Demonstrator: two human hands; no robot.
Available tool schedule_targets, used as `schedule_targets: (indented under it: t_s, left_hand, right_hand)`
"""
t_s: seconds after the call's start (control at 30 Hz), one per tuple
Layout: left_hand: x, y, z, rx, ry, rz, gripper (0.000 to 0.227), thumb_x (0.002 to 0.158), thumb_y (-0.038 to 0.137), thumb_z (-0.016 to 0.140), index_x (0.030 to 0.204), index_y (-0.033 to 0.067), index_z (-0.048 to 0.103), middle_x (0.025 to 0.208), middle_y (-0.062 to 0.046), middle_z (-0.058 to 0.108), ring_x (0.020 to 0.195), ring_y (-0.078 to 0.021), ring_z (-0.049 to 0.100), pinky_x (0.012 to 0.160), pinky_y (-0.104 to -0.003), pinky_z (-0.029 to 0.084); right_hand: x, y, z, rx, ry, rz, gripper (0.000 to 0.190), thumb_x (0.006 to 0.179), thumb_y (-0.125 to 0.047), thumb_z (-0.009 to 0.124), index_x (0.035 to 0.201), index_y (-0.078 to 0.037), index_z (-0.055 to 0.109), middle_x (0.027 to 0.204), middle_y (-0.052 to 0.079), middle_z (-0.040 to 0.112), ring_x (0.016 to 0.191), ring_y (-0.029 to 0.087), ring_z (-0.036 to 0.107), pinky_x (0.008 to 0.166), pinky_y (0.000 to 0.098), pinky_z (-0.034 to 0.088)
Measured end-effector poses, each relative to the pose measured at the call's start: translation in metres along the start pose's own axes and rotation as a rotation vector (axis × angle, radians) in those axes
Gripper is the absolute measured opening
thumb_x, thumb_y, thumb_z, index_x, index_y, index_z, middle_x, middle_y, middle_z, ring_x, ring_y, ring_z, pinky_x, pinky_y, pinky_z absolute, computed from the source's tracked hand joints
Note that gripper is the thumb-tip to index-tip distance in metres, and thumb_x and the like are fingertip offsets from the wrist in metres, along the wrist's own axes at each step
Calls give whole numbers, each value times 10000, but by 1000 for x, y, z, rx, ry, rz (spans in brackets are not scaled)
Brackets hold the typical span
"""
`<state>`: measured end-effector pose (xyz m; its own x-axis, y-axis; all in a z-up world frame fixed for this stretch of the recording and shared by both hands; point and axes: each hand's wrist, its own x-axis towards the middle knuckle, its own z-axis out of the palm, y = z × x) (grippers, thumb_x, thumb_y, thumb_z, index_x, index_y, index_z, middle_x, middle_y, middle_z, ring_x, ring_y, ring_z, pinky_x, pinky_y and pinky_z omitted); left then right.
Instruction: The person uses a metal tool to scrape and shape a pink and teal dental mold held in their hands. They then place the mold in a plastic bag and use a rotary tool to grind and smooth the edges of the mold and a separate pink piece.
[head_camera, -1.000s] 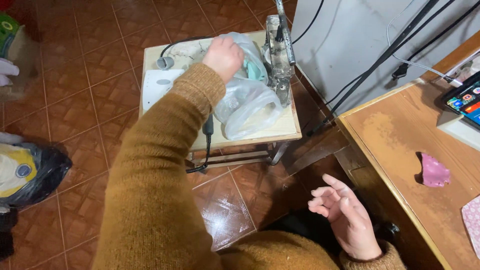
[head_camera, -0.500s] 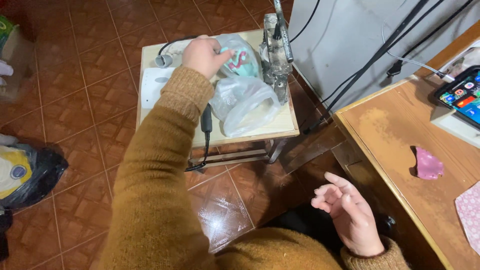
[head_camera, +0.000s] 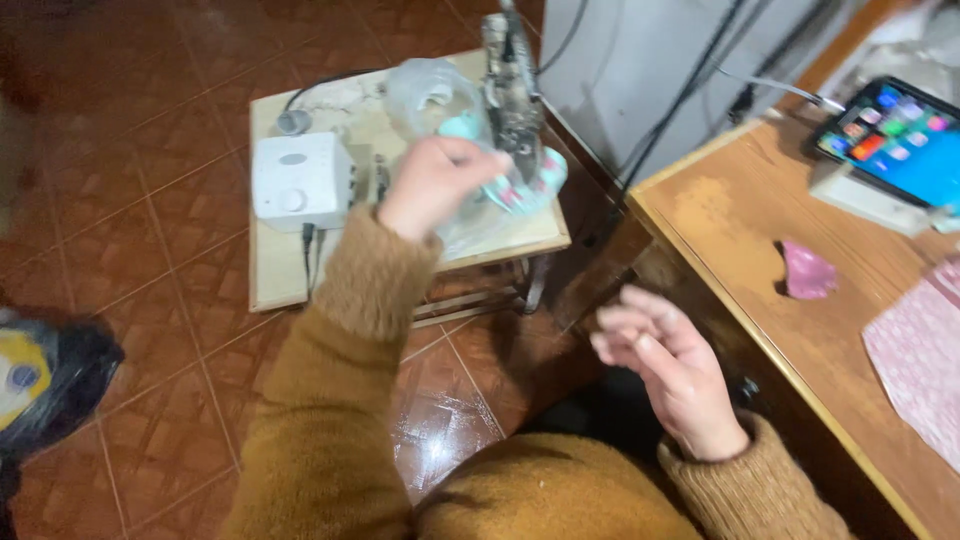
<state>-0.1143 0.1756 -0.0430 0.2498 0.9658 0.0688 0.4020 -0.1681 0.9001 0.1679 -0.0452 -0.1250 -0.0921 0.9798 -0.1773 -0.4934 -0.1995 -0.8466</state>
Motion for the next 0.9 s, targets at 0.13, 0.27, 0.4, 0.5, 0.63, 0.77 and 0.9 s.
schedule_targets:
  t_s: [0.13, 0.27, 0.4, 0.5, 0.63, 0.77, 0.9]
  left_hand:
    - [-53, 46, 74, -304, -270, 254, 255, 909, 259, 782, 795, 32, 751, 723, 8, 665, 675, -63, 578, 621, -254, 474]
    - [-91, 87, 115, -287, -306, 396, 215, 911, 230, 785, 841, 35, 728, 757, 2, 624, 665, -72, 545, 591, -252, 437]
    - [-103, 112, 127, -184, -295, 490, 203, 893, 232, 805, 883, 43, 733, 796, -21, 637, 659, -109, 558, 590, -261, 443]
    - [-107, 135, 127, -56, -248, 611, 268, 905, 268, 816, 1009, 46, 709, 957, -52, 653, 799, -158, 617, 689, -281, 496]
    - [-103, 162, 124, 103, -245, 1048, 407, 827, 310, 807, 1126, 57, 695, 1106, -77, 655, 1037, -253, 627, 910, -392, 502]
    - [-98, 163, 136, 195, -462, 1244, 298, 879, 207, 778, 1157, 113, 731, 1120, -11, 680, 1123, -235, 628, 982, -417, 474]
    - [-96, 164, 150, 224, -500, 1253, 252, 904, 141, 761, 1150, 98, 733, 1095, -8, 685, 1115, -227, 642, 956, -401, 505]
  right_hand:
    - [-5, -28, 30, -43, -67, -323, 806, 926, -99, 692, 1613, -128, 272, 1535, 148, 481, 1293, 279, 591, 1036, 429, 507]
    - [-27, -38, 15, 62, -93, -608, 1010, 916, 7, 785, 1682, -211, 164, 1647, 123, 393, 1461, 297, 517, 1215, 470, 457]
    - [-49, -43, -15, 44, -41, -632, 982, 890, 35, 794, 1679, -169, 246, 1595, 179, 471, 1430, 325, 560, 1189, 500, 504]
    - [-60, -52, -25, 18, -61, -658, 950, 890, 64, 802, 1671, -153, 307, 1488, 199, 518, 1305, 318, 618, 1093, 471, 545]
    - [-71, -56, -42, 38, -37, -679, 909, 868, 58, 826, 1635, -93, 361, 1401, 183, 587, 1256, 286, 651, 1081, 432, 555]
    - [-77, -60, -52, 73, -29, -661, 874, 859, 42, 844, 1608, -60, 406, 1319, 171, 649, 1177, 263, 681, 1075, 413, 572]
    - [-78, -62, -56, 70, 5, -661, 884, 854, 28, 862, 1612, -64, 415, 1259, 154, 658, 1149, 230, 669, 1062, 385, 562]
